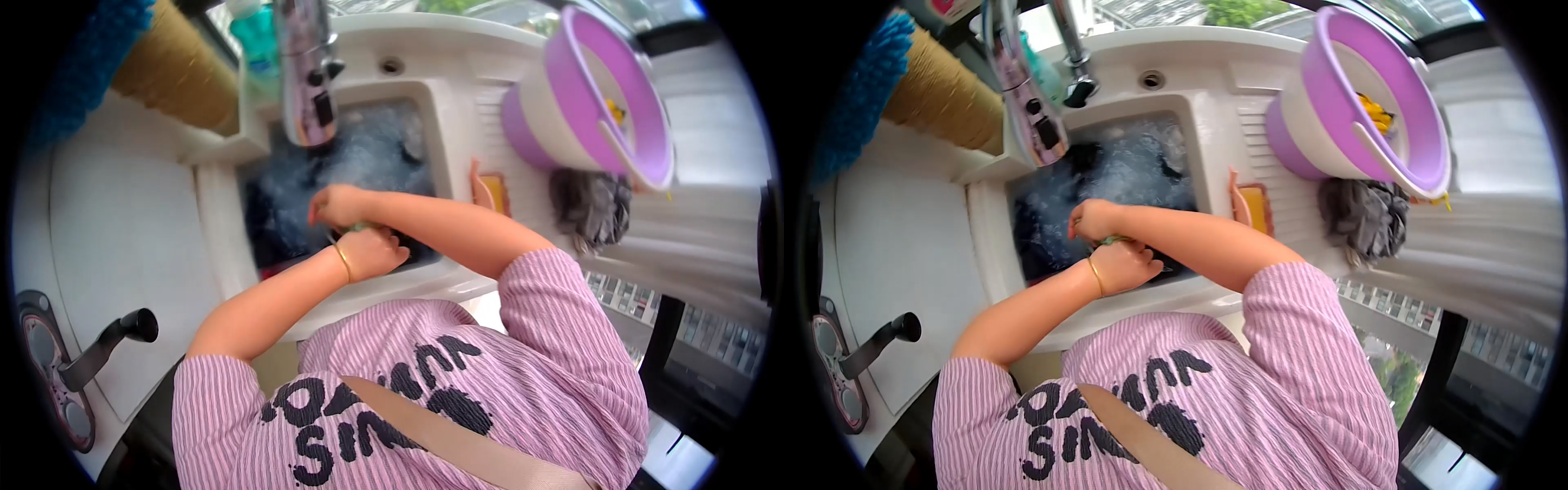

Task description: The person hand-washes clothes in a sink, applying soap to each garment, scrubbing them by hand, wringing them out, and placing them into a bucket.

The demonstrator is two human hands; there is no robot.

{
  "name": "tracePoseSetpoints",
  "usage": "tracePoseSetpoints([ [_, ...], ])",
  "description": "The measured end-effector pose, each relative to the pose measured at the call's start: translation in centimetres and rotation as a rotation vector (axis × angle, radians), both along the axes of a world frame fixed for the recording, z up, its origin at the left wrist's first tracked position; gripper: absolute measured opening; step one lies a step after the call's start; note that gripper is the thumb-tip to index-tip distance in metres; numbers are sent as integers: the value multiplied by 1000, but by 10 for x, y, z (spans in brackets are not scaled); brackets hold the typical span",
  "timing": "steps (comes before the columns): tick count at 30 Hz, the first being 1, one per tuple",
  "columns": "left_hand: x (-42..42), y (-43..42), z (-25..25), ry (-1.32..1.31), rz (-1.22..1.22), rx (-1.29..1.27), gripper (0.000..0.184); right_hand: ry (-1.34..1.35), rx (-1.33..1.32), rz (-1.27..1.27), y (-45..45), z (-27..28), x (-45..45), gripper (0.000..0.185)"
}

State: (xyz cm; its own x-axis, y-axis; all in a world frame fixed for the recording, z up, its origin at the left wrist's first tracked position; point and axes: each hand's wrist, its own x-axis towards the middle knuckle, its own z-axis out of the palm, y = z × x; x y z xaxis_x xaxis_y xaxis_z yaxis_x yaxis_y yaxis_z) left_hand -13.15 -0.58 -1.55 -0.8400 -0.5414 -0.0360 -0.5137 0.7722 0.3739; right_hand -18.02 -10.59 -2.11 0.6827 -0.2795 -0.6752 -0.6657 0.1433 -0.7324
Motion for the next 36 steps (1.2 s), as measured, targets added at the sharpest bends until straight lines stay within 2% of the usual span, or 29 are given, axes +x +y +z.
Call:
tracePoseSetpoints([
  [1, -5, 1, -2, 7, -24, -12, 14, -6, -109, 22, 5, -1, 1, 23],
  [2, -10, 5, -12, -63, 45, 83, 19, -14, -216, 48, 11, -6, 1, 24],
  [3, -14, 10, -24, -136, 119, 175, 23, -12, -226, 33, 17, -11, 1, 24],
  [4, -17, 18, -48, -140, 107, 163, 23, -50, -357, 19, 23, -18, 1, 24],
  [6, -24, 24, -91, 137, 162, -29, 36, -115, -558, -28, 33, -19, -1, 23],
  [7, -25, 26, -71, 57, 225, -42, 43, -93, -570, -38, 39, -12, 0, 22],
  [8, -29, 28, -66, 61, 221, -78, 43, -71, -581, -48, 44, -5, -1, 22],
  [9, -31, 31, -60, -41, 249, -64, 42, -82, -596, -84, 46, -1, -4, 22],
  [11, -26, 30, -56, -162, 302, -57, 42, -202, -608, -183, 49, -1, -11, 22],
  [13, -17, 45, -55, 239, 221, -95, 34, -191, -668, -236, 45, 35, -27, 23],
  [14, -9, 47, -16, 29, 197, 12, 20, -229, -713, -288, 38, 54, -35, 23],
  [16, 8, 52, 39, 157, 167, -203, 15, -297, -788, -427, 21, 99, -55, 18],
  [17, 16, 54, 53, 312, 246, -265, 13, -448, -964, -445, 10, 127, -67, 16],
  [18, 26, 56, 55, 300, 263, -267, 13, -425, -1055, -469, 0, 163, -80, 15],
  [19, 37, 58, 57, 373, 394, -204, 13, -394, -1261, -491, -12, 195, -98, 14],
  [20, 47, 60, 58, 448, 524, -140, 14, -143, -1036, -655, -15, 242, -118, 21],
  [22, 70, 66, 40, 433, 625, -150, 12, -247, -1560, -847, -53, 271, -180, 28],
  [24, 88, 74, 25, 376, 806, -26, 9, -213, -1763, -1151, -53, 325, -195, 29],
  [25, 94, 77, 19, 376, 849, -4, 7, -156, -1923, -1124, -66, 331, -220, 34],
  [26, 97, 79, 14, 381, 859, -8, 7, -6, -1912, -1148, -69, 337, -231, 35],
  [28, 100, 80, 4, 421, 939, 64, 6, 313, -1918, -1071, -80, 321, -245, 33],
  [30, 101, 78, -4, 429, 950, 62, 7, 366, -2142, -727, -85, 285, -247, 29],
  [33, 97, 68, -10, 439, 964, 91, 7, 142, -1808, -593, -61, 241, -185, 21],
  [36, 89, 56, -7, 474, 980, 147, 8, -79, -1333, -499, -56, 145, -138, 22],
])
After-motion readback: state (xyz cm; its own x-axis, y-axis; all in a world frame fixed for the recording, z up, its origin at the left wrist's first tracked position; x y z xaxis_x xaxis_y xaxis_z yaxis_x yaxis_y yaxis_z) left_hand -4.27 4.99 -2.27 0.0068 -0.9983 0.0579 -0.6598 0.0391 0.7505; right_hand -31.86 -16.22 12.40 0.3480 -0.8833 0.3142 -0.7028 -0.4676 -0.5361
